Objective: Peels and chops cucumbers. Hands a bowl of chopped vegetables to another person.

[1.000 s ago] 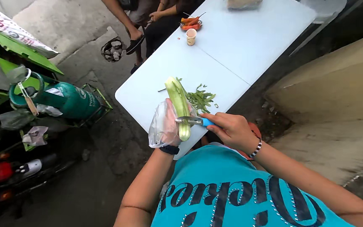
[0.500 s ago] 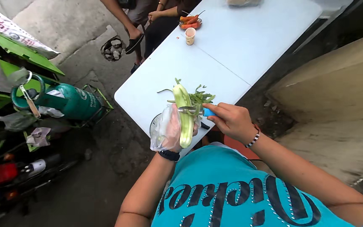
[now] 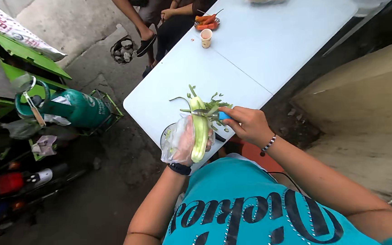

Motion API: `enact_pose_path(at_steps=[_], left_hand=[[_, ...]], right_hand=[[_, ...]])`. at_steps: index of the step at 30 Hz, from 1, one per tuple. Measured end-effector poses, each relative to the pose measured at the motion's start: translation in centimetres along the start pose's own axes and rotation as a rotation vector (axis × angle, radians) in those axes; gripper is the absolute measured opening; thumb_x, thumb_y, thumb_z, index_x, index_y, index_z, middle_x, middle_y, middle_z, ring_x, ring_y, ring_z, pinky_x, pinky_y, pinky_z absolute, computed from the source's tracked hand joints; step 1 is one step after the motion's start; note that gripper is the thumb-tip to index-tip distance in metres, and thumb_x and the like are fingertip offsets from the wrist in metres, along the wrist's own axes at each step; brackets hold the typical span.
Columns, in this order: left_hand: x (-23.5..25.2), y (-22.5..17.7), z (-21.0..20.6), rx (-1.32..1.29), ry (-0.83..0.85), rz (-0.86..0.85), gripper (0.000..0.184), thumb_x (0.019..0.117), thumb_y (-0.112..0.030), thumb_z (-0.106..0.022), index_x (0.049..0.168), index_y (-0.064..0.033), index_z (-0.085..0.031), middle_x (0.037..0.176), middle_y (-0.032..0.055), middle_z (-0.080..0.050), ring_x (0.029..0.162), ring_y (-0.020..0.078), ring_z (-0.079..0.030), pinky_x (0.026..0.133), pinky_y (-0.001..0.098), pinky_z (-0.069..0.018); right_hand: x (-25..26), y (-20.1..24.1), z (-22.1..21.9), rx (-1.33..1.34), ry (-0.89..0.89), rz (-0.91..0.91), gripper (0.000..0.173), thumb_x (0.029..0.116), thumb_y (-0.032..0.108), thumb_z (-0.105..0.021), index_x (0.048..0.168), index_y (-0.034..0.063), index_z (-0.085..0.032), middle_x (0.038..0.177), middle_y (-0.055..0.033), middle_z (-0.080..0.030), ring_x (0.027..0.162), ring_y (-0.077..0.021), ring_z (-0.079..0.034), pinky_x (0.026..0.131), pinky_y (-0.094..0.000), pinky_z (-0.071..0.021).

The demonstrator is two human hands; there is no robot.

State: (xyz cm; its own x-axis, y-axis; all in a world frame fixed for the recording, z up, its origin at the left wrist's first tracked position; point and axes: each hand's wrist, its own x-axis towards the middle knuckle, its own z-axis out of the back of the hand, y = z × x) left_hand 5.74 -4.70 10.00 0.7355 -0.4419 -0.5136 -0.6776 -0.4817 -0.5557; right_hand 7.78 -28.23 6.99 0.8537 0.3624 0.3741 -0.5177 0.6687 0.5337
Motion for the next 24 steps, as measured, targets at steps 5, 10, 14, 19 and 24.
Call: enact_pose_path(at_steps=[5, 10, 14, 19, 24], left_hand=[[0.0, -0.1, 0.2, 0.005, -0.077, 0.025, 0.073, 0.1053, -0.064, -0.017, 0.110, -0.0044, -0.058, 0.078, 0.0120, -0.063, 0.058, 0.0174, -0.062, 0.047, 0.0270, -0.0522], [-0.4, 0.2, 0.7, 0.001, -0.097, 0.064, 0.069, 0.1070, -0.060, -0.016, 0.110, -0.0040, -0.057, 0.079, 0.0127, -0.063, 0.058, 0.0185, -0.062, 0.048, 0.0276, -0.0527], [-0.4, 0.8, 1.5, 0.010, -0.139, 0.097, 0.067, 0.1081, -0.057, -0.017, 0.108, -0.0039, -0.058, 0.078, 0.0118, -0.063, 0.058, 0.0180, -0.062, 0.048, 0.0273, -0.0524], [-0.6, 1.5, 2.2, 0.135, -0.285, 0.022, 0.065, 0.1094, -0.054, -0.021, 0.108, -0.0034, -0.061, 0.077, 0.0109, -0.065, 0.058, 0.0168, -0.062, 0.049, 0.0279, -0.0533], [-1.1, 1.9, 4.2, 0.126, -0.379, -0.155, 0.076, 0.1043, -0.064, -0.013, 0.118, -0.0046, -0.058, 0.078, 0.0105, -0.067, 0.059, 0.0172, -0.064, 0.050, 0.0300, -0.0555]], right_hand=[[0.7, -1.1, -0.9, 0.000, 0.020, 0.020, 0.041, 0.1075, 0.039, -0.048, 0.136, 0.0175, -0.068, 0.081, -0.0101, -0.066, 0.067, -0.0262, -0.064, 0.056, -0.0437, -0.0507], [1.2, -1.8, -1.8, -0.006, 0.050, -0.002, 0.041, 0.1070, 0.038, -0.048, 0.134, 0.0159, -0.069, 0.086, -0.0108, -0.069, 0.071, -0.0274, -0.067, 0.057, -0.0448, -0.0526], [1.5, -2.8, -3.0, 0.021, 0.108, -0.069, 0.040, 0.1069, 0.039, -0.049, 0.134, 0.0164, -0.069, 0.095, -0.0121, -0.073, 0.080, -0.0302, -0.072, 0.064, -0.0503, -0.0559], [1.5, -6.8, -5.0, 0.206, 0.457, -0.515, 0.046, 0.1092, 0.044, -0.045, 0.137, 0.0152, -0.067, 0.108, -0.0184, -0.073, 0.099, -0.0380, -0.070, 0.088, -0.0654, -0.0512], [0.4, -7.0, -6.4, 0.522, 0.722, -0.990, 0.047, 0.1120, 0.043, -0.036, 0.136, 0.0035, -0.047, 0.072, -0.0113, -0.056, 0.053, -0.0195, -0.053, 0.053, -0.0345, -0.0491]])
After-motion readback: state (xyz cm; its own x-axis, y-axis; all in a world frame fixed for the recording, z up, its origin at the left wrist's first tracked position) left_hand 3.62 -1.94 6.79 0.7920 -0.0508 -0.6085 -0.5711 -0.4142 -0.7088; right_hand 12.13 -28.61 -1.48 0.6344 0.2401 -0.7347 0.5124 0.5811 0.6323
